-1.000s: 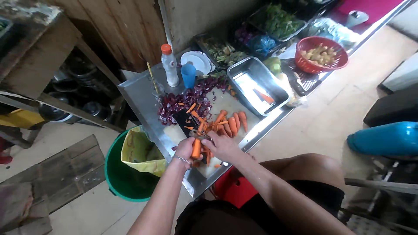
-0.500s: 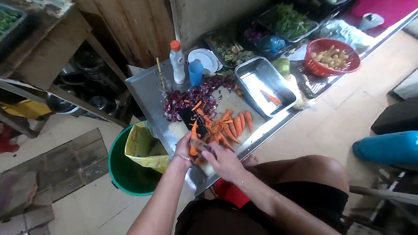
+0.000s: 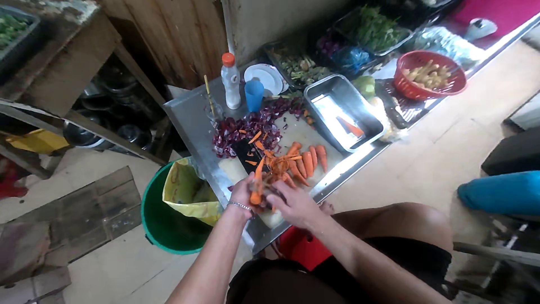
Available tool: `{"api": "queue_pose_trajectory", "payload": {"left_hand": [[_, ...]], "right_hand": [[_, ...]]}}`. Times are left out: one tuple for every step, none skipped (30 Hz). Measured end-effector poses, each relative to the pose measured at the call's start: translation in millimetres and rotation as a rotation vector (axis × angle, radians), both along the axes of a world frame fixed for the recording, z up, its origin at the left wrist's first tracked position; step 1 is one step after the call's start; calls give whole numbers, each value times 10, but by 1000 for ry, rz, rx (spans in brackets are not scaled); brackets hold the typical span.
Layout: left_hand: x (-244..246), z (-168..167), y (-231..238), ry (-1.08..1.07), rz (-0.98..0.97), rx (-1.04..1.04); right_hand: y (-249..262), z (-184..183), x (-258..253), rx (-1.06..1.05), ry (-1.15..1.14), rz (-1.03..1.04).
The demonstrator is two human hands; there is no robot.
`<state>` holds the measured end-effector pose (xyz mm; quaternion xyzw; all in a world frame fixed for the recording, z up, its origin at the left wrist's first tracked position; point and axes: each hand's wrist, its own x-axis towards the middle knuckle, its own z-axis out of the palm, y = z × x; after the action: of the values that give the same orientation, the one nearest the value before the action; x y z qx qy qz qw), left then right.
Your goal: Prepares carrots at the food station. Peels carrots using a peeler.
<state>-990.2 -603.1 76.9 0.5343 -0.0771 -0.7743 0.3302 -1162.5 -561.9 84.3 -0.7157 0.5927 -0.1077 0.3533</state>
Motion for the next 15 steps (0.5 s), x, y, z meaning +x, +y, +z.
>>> {"api": "queue_pose_trajectory", "payload": {"left_hand": [[-1,-11,-10,18,1,-13],[-6,-12,-9,24,3,-10],[-13,-13,-5,16,-4,-1],[-22,-16,-5,0,-17,5],[-18,-17,-5,-6,-27,11],[-12,-13,-3,-6,-27,22],[-8,-7,0,-4,-27,35],[1,1,3,2,-38,43],[7,14,9,6,-61,45],[12,17,26,11,-85,36],[15,23,42,11,-109,23],[20,36,49,1,-124,8],[34,48,44,-17,-130,-6],[48,43,35,-33,-117,-16],[67,14,24,-41,-93,-16]], "right_hand": [[23,6,29,-18,-3,30],[27,-16,37,-31,1,48],[5,-55,26,-41,18,60],[-46,-88,7,-48,35,67],[-115,-118,-9,-46,59,68],[-186,-159,-25,-40,83,62],[-265,-217,-47,-30,97,52],[-351,-283,-80,-10,103,23],[-448,-360,-126,27,104,-30],[-546,-458,-193,70,92,-101],[-636,-535,-265,140,54,-188],[-709,-580,-327,236,-2,-282],[-746,-581,-357,340,-61,-381],[-725,-566,-347,445,-148,-479],[-668,-461,-317,592,-253,-544]]}}
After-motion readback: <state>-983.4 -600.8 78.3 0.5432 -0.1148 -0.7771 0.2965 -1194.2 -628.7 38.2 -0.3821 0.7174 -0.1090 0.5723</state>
